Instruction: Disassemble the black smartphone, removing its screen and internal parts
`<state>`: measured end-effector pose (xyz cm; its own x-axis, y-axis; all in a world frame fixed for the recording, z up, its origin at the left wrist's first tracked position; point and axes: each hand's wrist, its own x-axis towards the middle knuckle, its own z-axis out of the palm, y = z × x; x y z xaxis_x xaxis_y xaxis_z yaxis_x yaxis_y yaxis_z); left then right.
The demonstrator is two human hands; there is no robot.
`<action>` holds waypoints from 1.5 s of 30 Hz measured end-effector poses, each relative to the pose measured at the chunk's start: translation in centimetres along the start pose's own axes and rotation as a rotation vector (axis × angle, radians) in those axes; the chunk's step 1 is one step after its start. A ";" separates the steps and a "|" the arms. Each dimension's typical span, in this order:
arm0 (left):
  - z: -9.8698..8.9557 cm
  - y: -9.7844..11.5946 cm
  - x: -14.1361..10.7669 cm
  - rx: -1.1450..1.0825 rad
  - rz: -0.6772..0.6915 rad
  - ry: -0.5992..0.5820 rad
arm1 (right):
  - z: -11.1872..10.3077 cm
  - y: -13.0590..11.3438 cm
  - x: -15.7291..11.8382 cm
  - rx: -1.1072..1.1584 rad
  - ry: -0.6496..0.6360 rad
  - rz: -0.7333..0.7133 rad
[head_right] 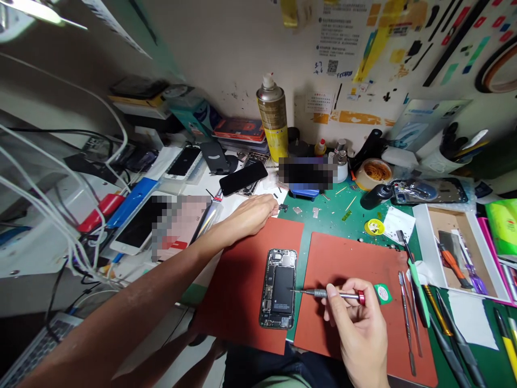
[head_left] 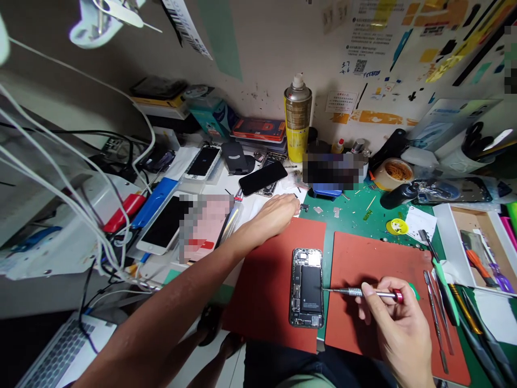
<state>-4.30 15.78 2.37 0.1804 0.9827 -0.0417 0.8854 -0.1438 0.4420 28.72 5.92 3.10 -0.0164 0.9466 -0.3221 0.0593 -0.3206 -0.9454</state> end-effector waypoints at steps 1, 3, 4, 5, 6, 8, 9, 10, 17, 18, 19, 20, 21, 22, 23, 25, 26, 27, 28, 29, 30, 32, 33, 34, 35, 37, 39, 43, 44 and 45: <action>-0.3 0.1 -0.1 0.003 0.000 0.004 | -0.1 0.0 0.0 -0.004 -0.001 0.001; -1.0 0.4 -0.7 0.003 0.003 0.022 | -0.1 0.0 0.0 -0.009 -0.012 0.007; -1.3 0.6 -1.2 -0.002 0.003 0.036 | -0.2 0.0 -0.1 -0.009 -0.014 0.010; -1.6 0.9 -1.8 -0.008 0.003 0.050 | -0.2 0.0 -0.2 -0.006 -0.013 0.013; -1.7 1.2 -2.5 -0.015 0.001 0.065 | -0.2 0.1 -0.2 -0.003 -0.009 0.016; -1.5 1.8 -4.0 -0.023 -0.006 0.088 | -0.1 0.1 -0.4 0.007 -0.003 0.020; -1.1 2.0 -4.6 -0.021 -0.013 0.098 | -0.1 0.1 -0.5 0.012 -0.006 0.021; -0.6 2.2 -5.1 -0.016 -0.020 0.109 | 0.0 0.1 -0.5 0.016 -0.013 0.020; 3.0 2.2 -5.9 0.034 -0.056 0.196 | 0.5 -0.8 -1.2 0.043 -0.015 0.030; 3.2 2.2 -5.9 0.035 -0.062 0.207 | 0.6 -0.9 -1.2 0.046 -0.007 0.039; 3.3 2.2 -6.0 0.034 -0.069 0.218 | 0.7 -1.0 -1.3 0.046 -0.002 0.047; 3.4 2.1 -6.0 0.032 -0.076 0.227 | 0.7 -1.1 -1.3 0.044 -0.002 0.051; 3.5 2.1 -6.1 0.029 -0.084 0.237 | 0.8 -1.1 -1.3 0.042 -0.005 0.049; 3.5 2.1 -6.2 0.025 -0.091 0.247 | 0.8 -1.1 -1.3 0.038 -0.008 0.046; 3.6 2.1 -6.2 0.020 -0.098 0.256 | 0.9 -1.2 -1.4 0.034 -0.011 0.043; 3.6 2.0 -6.4 0.011 -0.107 0.270 | 1.0 -1.3 -1.4 0.029 0.001 0.045; 3.6 2.0 -6.5 0.006 -0.110 0.276 | 1.0 -1.3 -1.4 0.028 0.015 0.052; 3.6 1.9 -6.7 0.002 -0.112 0.282 | 1.0 -1.3 -1.5 0.026 0.026 0.060; 3.6 1.9 -6.8 -0.001 -0.113 0.287 | 1.0 -1.3 -1.5 0.026 0.026 0.061; 3.6 1.8 -7.0 -0.003 -0.111 0.292 | 1.0 -1.3 -1.5 0.027 0.014 0.056; 3.6 1.8 -7.3 -0.003 -0.106 0.295 | 1.0 -1.3 -1.5 0.027 0.001 0.051; 3.6 1.9 -7.8 0.005 -0.083 0.292 | 1.0 -1.3 -1.5 0.026 -0.009 0.052; 3.7 2.0 -8.1 0.014 -0.068 0.286 | 0.9 -1.3 -1.4 0.027 -0.001 0.057; 3.7 2.1 -8.3 0.024 -0.053 0.281 | 0.9 -1.3 -1.4 0.030 0.012 0.064; 3.7 2.2 -8.5 0.034 -0.041 0.279 | 0.8 -1.2 -1.4 0.032 0.018 0.066; 3.6 2.3 -8.9 0.050 -0.027 0.290 | 0.6 -1.1 -1.2 0.034 -0.008 0.051; 3.1 2.6 -9.3 0.054 -0.032 0.327 | 0.3 -0.9 -0.9 0.024 -0.047 0.028; 2.1 3.9 -11.3 0.024 -0.083 0.443 | 0.0 -0.8 -0.6 -0.059 -0.007 -0.058; 2.1 4.5 -12.2 0.009 -0.087 0.466 | 0.0 -0.9 -0.6 -0.103 0.013 -0.104; 2.2 5.1 -13.1 -0.008 -0.084 0.488 | 0.1 -0.9 -0.6 -0.157 0.033 -0.155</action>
<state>-1.15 1.92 3.18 -0.1150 0.9312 0.3460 0.8848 -0.0623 0.4618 28.59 5.68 4.18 -0.0047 0.9856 -0.1691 0.2130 -0.1643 -0.9631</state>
